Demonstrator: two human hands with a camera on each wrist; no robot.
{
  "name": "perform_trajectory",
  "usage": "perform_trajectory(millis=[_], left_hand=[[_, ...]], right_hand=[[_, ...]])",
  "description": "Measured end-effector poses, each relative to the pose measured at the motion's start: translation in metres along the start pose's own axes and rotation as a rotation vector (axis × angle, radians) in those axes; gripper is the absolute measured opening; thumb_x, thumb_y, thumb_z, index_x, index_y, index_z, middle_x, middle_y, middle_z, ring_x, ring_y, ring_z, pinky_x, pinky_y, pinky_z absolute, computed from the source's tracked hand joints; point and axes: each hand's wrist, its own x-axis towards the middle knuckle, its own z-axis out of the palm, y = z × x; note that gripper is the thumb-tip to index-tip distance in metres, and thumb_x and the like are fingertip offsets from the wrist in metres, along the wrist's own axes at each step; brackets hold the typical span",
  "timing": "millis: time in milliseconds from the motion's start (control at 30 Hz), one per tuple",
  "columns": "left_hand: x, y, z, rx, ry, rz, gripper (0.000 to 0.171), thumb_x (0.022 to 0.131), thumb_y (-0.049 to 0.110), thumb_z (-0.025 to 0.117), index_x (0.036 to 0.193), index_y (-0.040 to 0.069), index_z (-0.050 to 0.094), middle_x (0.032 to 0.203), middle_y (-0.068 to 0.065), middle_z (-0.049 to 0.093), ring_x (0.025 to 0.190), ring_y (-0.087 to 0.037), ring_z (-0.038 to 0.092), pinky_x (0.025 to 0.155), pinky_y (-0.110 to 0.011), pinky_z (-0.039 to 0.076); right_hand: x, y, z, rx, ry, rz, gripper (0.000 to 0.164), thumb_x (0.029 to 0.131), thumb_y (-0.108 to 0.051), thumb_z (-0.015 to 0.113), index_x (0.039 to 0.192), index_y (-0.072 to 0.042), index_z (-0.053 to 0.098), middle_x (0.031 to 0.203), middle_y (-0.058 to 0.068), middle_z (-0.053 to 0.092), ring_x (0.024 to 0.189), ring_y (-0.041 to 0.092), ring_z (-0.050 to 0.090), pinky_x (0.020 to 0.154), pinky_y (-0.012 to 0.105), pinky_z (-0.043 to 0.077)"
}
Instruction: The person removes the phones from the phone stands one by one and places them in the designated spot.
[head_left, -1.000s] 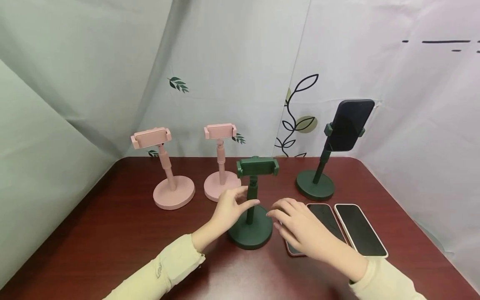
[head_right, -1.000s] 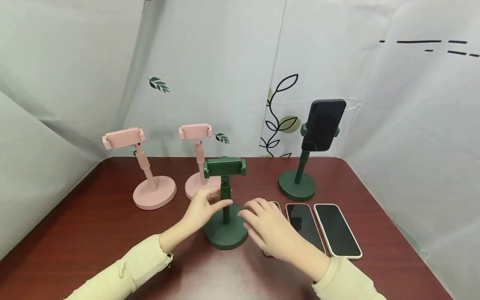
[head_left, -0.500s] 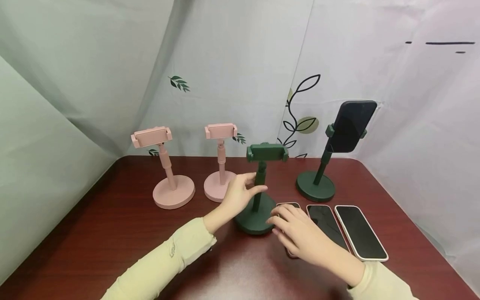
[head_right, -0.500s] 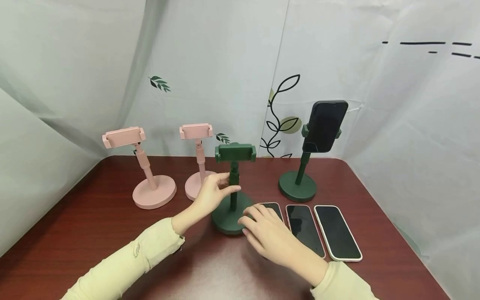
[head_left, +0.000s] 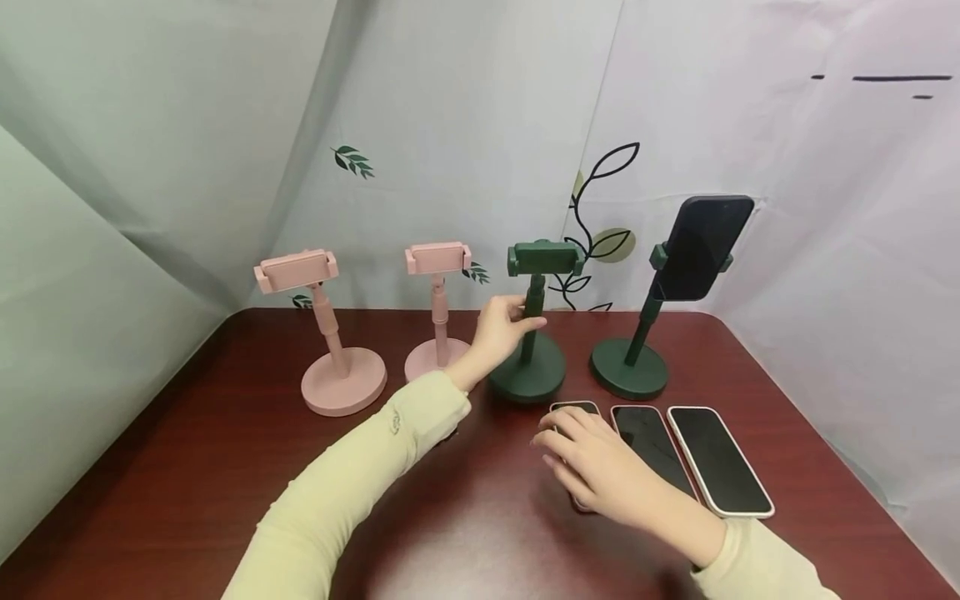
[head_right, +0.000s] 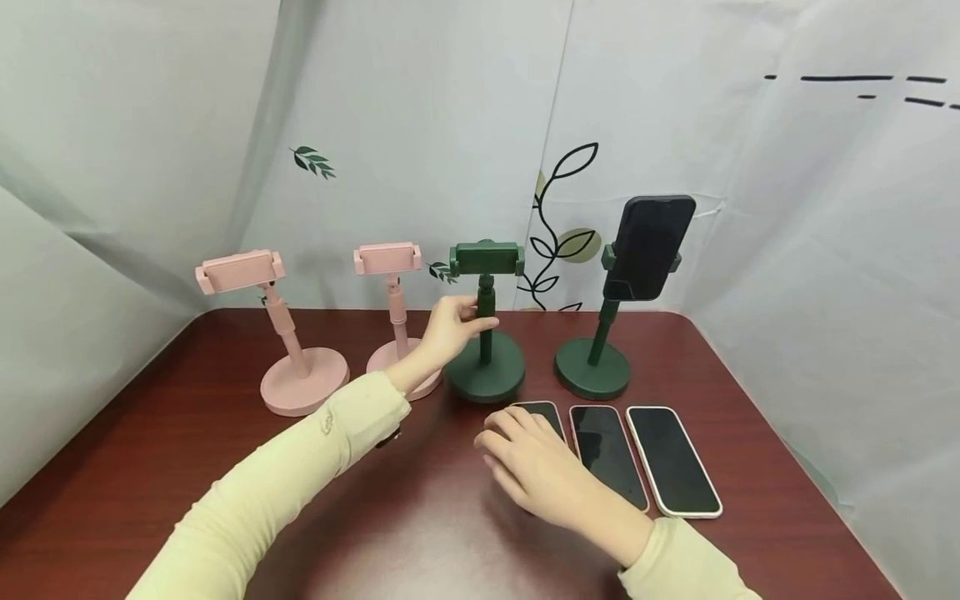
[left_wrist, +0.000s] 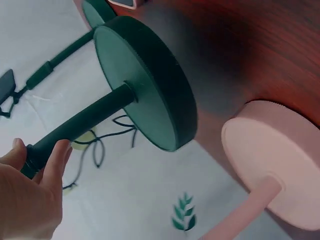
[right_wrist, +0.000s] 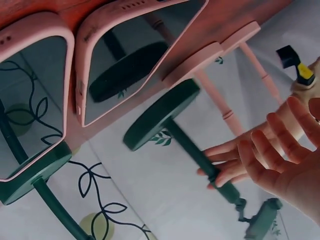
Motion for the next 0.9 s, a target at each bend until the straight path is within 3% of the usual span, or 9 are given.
perform_trajectory(millis=[133,333,667,900], left_hand=[[0.012,-0.008,0.007,-0.039,0.009,-0.044,0.03,0.084,0.013,0.07,0.111,0.0,0.068,0.096,-0.018,0.072,0.091,-0.026,0.07,0.083,-0.034,0.055],[0.022,-0.019,0.02,0.001,0.005,-0.02,0.032,0.085,0.013,0.069,0.113,-0.002,0.066,0.099,-0.018,0.072,0.091,-0.026,0.07,0.083,-0.036,0.055],[0.022,-0.023,0.032,0.045,0.026,0.004,0.023,0.085,0.013,0.069,0.103,-0.001,0.07,0.095,-0.016,0.073,0.09,-0.025,0.07,0.084,-0.038,0.053],[0.024,-0.021,0.036,0.032,0.043,-0.039,0.028,0.085,0.012,0.069,0.109,-0.001,0.068,0.099,-0.017,0.072,0.094,-0.026,0.069,0.087,-0.04,0.053]], right_hand=[[0.001,0.0,-0.001,0.001,-0.001,-0.009,0.014,0.088,-0.017,0.06,0.102,-0.018,0.064,0.106,-0.004,0.056,0.105,0.018,0.052,0.085,0.039,0.044],[0.0,0.0,0.001,0.001,-0.021,0.015,0.016,0.086,-0.016,0.063,0.102,-0.018,0.064,0.107,-0.003,0.057,0.106,0.018,0.053,0.086,0.039,0.045],[0.003,0.0,0.003,-0.005,0.015,-0.003,0.014,0.086,-0.016,0.062,0.1,-0.019,0.063,0.106,-0.003,0.057,0.104,0.017,0.053,0.085,0.039,0.045],[0.008,0.001,0.003,0.014,0.029,-0.018,0.012,0.09,-0.019,0.058,0.101,-0.019,0.063,0.106,-0.004,0.057,0.101,0.015,0.053,0.084,0.038,0.046]])
